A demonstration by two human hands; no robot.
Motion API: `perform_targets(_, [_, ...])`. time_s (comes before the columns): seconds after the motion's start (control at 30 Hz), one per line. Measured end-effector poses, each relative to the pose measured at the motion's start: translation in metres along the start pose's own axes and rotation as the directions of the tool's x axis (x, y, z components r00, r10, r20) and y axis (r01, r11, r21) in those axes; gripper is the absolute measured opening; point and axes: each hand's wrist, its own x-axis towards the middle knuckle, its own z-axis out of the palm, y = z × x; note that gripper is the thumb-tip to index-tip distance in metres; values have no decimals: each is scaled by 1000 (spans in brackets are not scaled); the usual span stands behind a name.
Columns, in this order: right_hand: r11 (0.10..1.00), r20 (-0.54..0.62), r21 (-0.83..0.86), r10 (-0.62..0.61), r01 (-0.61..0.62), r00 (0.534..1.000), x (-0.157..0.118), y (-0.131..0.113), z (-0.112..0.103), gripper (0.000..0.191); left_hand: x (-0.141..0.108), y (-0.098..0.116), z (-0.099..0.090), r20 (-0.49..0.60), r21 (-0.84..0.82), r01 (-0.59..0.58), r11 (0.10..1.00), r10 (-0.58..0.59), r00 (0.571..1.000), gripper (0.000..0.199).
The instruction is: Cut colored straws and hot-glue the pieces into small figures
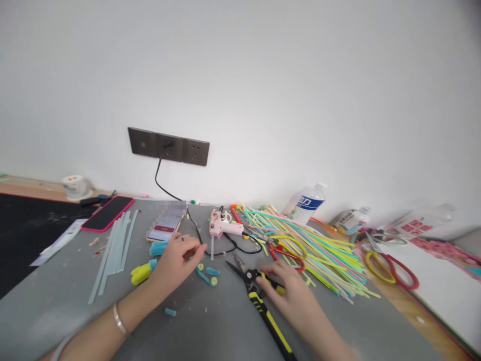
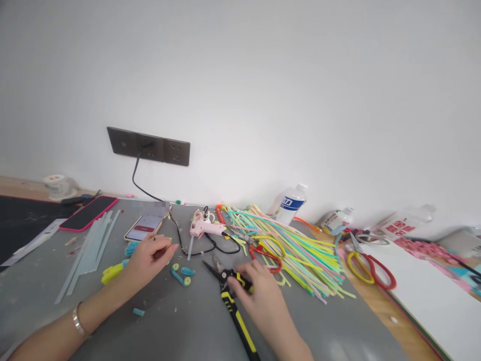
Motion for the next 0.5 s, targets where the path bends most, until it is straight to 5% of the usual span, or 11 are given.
perform_targets(0.23, [970, 8, -180, 167, -163, 986, 104, 26, -51, 21, -2, -1, -2, -89, 2, -81, 997, 81, 993, 38])
perform_targets(0.37, [939, 23, -251, 246, -233, 969, 141, 43, -40, 21, -2, 2, -5, -135, -2, -141, 990, 140, 981, 37])
perform_targets(0.5, [920, 56, -289, 291, -263, 955, 145, 51, -24, 9, -1, 6, -7, -166, -14, -164, 986, 159, 973, 36])
